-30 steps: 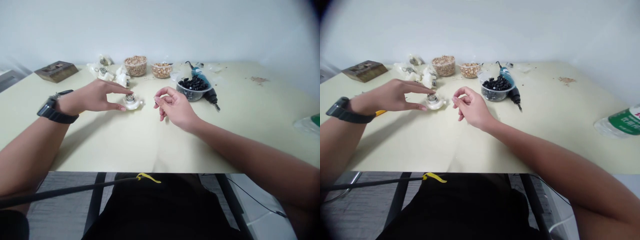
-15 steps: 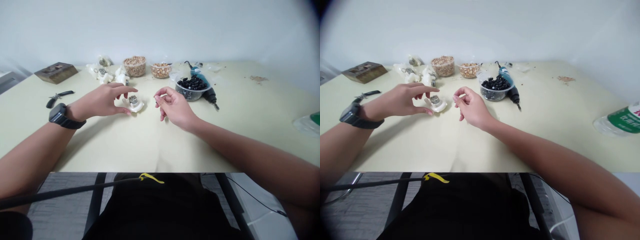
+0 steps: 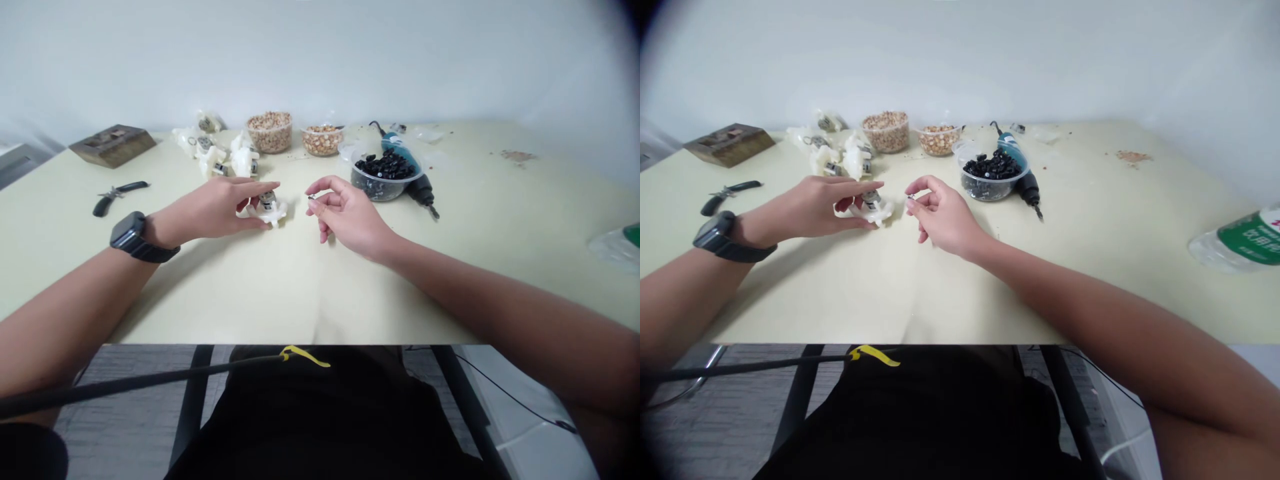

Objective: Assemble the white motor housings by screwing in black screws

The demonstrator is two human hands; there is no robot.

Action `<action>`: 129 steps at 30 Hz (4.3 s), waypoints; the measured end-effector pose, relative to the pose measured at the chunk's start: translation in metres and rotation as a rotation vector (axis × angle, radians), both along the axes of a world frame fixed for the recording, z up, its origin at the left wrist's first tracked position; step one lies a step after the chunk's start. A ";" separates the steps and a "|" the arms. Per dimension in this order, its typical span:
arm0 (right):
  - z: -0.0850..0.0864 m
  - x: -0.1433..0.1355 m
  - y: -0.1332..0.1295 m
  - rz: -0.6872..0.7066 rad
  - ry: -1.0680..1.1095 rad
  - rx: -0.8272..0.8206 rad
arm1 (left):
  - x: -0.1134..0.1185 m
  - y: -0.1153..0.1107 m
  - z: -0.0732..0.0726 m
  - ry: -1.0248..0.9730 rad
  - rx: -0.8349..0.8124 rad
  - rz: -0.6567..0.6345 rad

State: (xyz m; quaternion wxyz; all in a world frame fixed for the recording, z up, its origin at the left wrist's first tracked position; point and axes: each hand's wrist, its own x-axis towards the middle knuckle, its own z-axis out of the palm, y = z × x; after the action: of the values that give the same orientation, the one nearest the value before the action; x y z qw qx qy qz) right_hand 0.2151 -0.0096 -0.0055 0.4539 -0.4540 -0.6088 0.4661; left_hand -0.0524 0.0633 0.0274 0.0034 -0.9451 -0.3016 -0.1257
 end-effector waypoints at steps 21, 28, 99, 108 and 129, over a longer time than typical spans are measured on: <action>-0.004 0.002 -0.001 0.052 -0.066 -0.026 | 0.022 -0.012 -0.026 -0.119 0.181 0.004; -0.007 0.001 -0.005 0.103 -0.150 0.132 | 0.028 -0.023 -0.024 -0.146 0.292 -0.015; -0.004 -0.016 -0.024 0.095 0.098 0.372 | 0.058 -0.063 -0.026 -1.194 -0.647 -0.063; 0.003 -0.013 -0.026 0.023 -0.040 0.431 | 0.058 -0.056 -0.039 -1.135 -0.684 -0.075; 0.000 -0.002 -0.015 -0.099 -0.329 0.725 | 0.063 -0.058 -0.048 -1.032 -0.571 -0.084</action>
State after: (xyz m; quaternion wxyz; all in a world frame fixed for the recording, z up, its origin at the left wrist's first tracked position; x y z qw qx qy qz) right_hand 0.2131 -0.0247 -0.0060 0.5029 -0.3617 -0.7758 0.1199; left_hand 0.0106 0.0055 -0.0204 -0.4032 -0.7365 -0.2486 -0.4829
